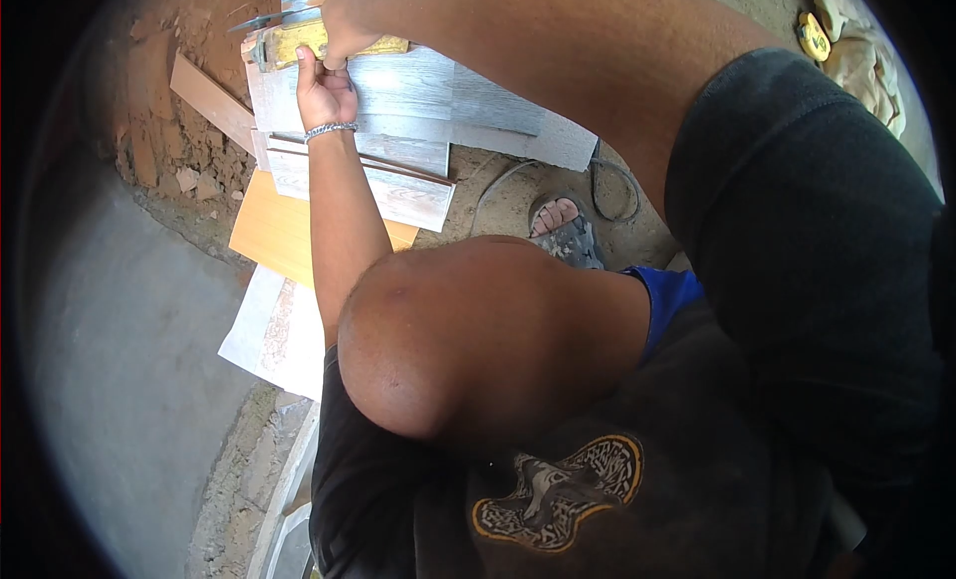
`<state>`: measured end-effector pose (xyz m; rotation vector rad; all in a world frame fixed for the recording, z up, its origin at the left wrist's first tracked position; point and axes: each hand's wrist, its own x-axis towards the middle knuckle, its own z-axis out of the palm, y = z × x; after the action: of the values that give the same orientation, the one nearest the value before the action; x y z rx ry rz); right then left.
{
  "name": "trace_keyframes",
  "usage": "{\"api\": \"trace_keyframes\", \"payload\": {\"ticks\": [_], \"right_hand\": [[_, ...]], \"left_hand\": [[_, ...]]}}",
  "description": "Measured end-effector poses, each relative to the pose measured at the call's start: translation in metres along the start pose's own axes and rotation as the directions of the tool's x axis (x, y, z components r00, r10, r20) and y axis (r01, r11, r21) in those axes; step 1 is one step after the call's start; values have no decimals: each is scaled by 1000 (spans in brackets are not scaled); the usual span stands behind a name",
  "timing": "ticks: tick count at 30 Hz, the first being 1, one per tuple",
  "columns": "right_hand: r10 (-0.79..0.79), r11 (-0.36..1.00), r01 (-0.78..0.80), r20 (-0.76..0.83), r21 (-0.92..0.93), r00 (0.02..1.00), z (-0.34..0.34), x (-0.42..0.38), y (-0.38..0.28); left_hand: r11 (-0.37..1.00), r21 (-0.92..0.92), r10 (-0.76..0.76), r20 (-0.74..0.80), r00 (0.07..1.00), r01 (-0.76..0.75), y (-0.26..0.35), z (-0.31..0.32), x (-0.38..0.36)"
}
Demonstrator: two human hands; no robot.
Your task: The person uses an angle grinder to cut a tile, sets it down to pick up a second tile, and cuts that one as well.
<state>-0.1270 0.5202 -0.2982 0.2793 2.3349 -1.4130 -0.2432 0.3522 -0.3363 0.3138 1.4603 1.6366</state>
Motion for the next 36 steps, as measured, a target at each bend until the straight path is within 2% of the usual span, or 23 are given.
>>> {"api": "trace_keyframes", "payload": {"ticks": [16,17,25,36], "right_hand": [[151,988,-140,233,-62,961,-9,-31,-27],[151,988,-141,235,-61,960,-8,-33,-30],[417,880,-443,167,171,893,-3,-45,-62],[355,923,-365,94,122,930,18,-91,-61]], "left_hand": [[1000,-6,-24,2,1000,24,-3,-4,2],[1000,2,-12,7,1000,12,-4,-5,3],[999,0,-37,8,999,37,-1,3,-4],[999,28,-46,0,999,46,-3,9,-12]]}}
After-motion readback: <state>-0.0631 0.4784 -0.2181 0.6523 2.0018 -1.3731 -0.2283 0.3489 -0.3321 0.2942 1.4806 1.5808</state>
